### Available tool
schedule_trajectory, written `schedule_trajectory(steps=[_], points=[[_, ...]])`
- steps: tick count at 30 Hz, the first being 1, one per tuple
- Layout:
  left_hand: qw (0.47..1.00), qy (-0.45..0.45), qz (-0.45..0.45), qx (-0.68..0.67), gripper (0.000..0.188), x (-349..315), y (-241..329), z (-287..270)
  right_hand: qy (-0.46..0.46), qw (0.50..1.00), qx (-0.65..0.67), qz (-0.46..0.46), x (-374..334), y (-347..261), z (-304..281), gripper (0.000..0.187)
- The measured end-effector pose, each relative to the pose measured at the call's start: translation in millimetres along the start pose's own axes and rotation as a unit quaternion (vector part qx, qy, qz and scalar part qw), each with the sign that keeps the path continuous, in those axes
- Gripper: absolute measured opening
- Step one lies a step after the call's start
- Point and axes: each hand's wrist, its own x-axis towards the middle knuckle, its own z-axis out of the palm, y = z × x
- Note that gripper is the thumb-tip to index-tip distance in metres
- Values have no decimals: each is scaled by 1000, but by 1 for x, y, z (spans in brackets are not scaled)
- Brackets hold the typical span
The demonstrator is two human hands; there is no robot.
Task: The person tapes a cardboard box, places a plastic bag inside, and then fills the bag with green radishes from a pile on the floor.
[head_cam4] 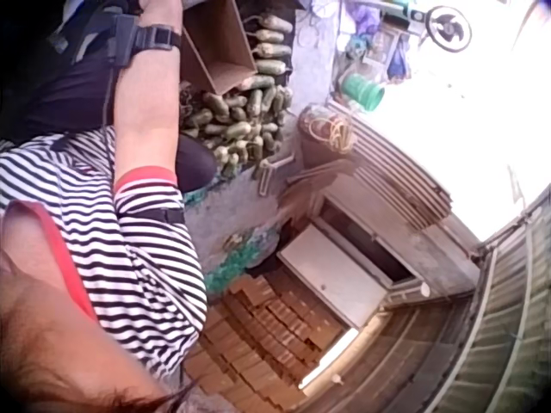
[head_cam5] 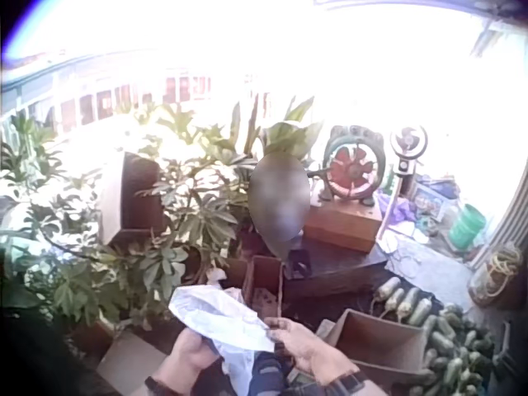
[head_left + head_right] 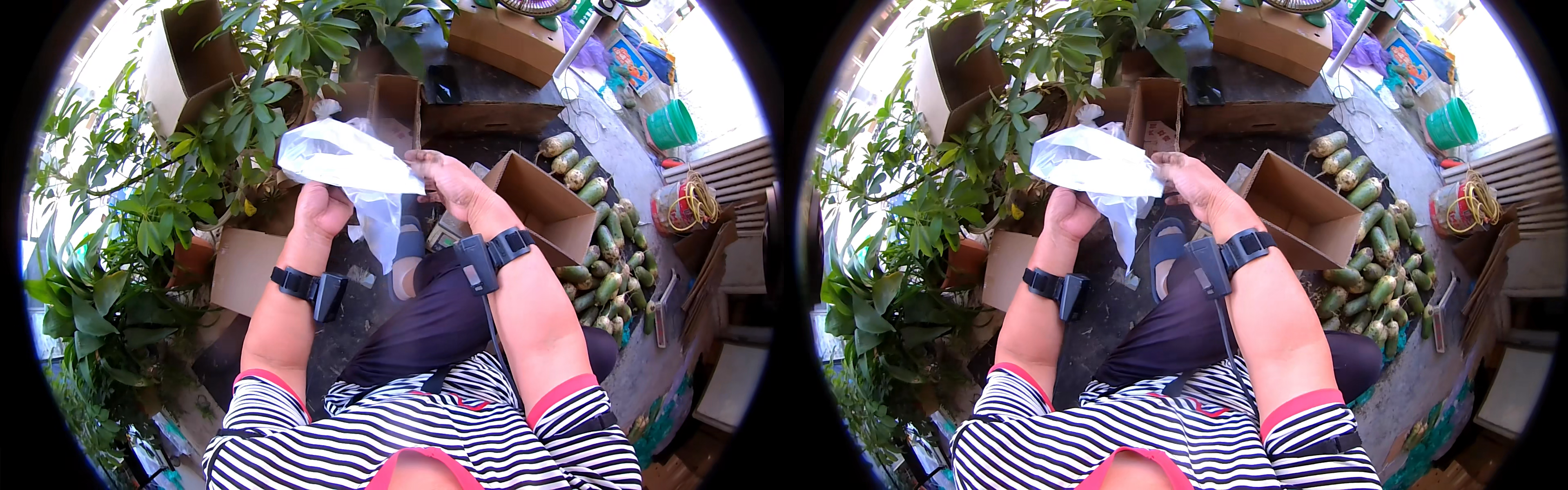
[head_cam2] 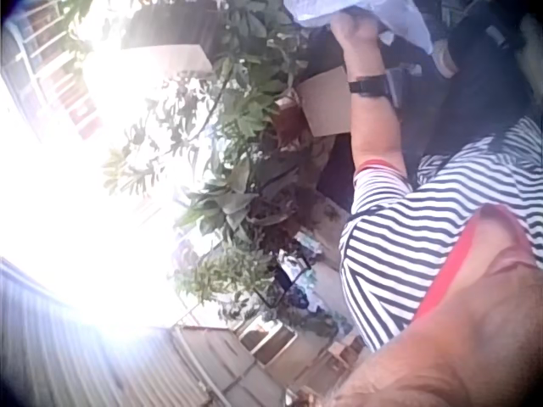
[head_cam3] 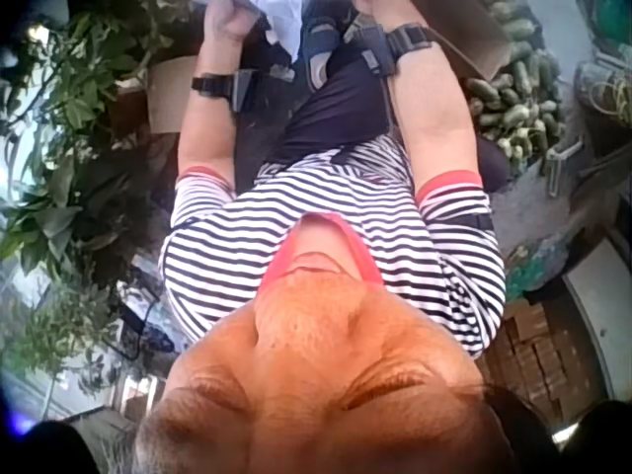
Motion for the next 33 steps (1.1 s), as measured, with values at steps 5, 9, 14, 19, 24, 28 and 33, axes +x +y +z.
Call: schedule_trajectory(steps=[5, 9, 14, 19, 24, 28, 33], points=[[1000, -4, 1, 0, 33, -5, 14, 0, -120, 986, -79, -82, -4, 5, 0, 62], [998, 35, 1, 47, 31, -7, 6, -4, -43, 995, -30, -81, 0, -4, 11, 55], [993, 38, -19, 109, 29, -16, 0, -16, -72, 988, 88, -100, 2, 2, 8, 34], [988, 78, 7, 136, 19, -25, -15, -5, 24, 993, -66, -99, 12, 12, 5, 33], [970, 105, 12, 217, 16, -34, -25, 2, 118, 965, 177, -156, -1, -2, 11, 22], [881, 144, 191, 409, 34, -26, -16, -15, -3, 934, 303, -190, -31, -24, -2, 35], [758, -42, 329, 561, 87, -28, -12, 46, -15, 914, 341, -221, -88, -35, -74, 31]])
